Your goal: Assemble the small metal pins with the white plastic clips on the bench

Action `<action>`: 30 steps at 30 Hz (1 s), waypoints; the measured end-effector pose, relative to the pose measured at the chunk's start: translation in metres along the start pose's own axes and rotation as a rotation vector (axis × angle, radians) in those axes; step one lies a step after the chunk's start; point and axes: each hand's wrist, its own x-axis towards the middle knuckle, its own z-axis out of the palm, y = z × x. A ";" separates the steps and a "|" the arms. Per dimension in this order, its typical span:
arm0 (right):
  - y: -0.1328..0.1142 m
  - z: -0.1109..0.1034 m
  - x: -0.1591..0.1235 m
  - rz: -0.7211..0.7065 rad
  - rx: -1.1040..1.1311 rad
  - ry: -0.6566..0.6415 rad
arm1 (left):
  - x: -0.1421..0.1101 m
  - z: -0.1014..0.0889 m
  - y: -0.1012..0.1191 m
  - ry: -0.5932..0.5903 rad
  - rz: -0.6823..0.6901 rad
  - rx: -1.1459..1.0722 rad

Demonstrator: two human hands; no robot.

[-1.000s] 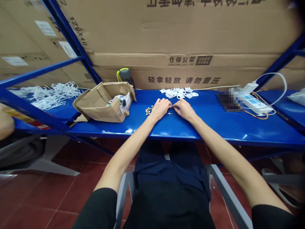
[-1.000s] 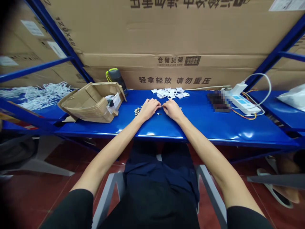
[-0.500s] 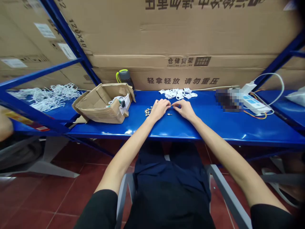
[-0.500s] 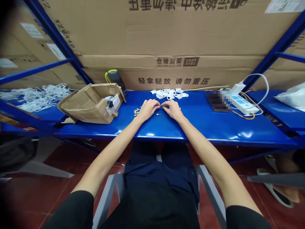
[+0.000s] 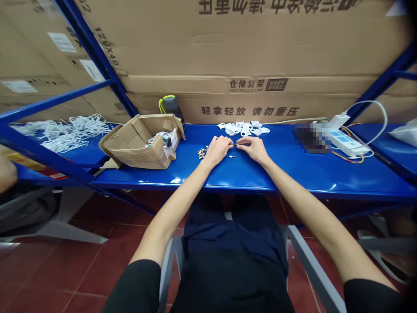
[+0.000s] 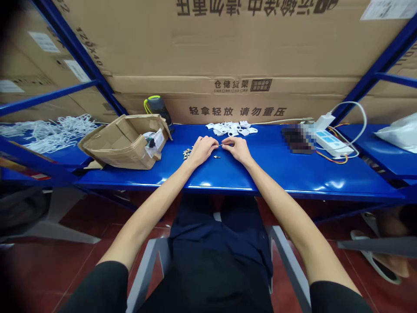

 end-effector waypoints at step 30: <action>-0.012 -0.002 -0.004 -0.072 -0.134 0.007 | 0.001 -0.007 0.005 0.046 -0.079 -0.123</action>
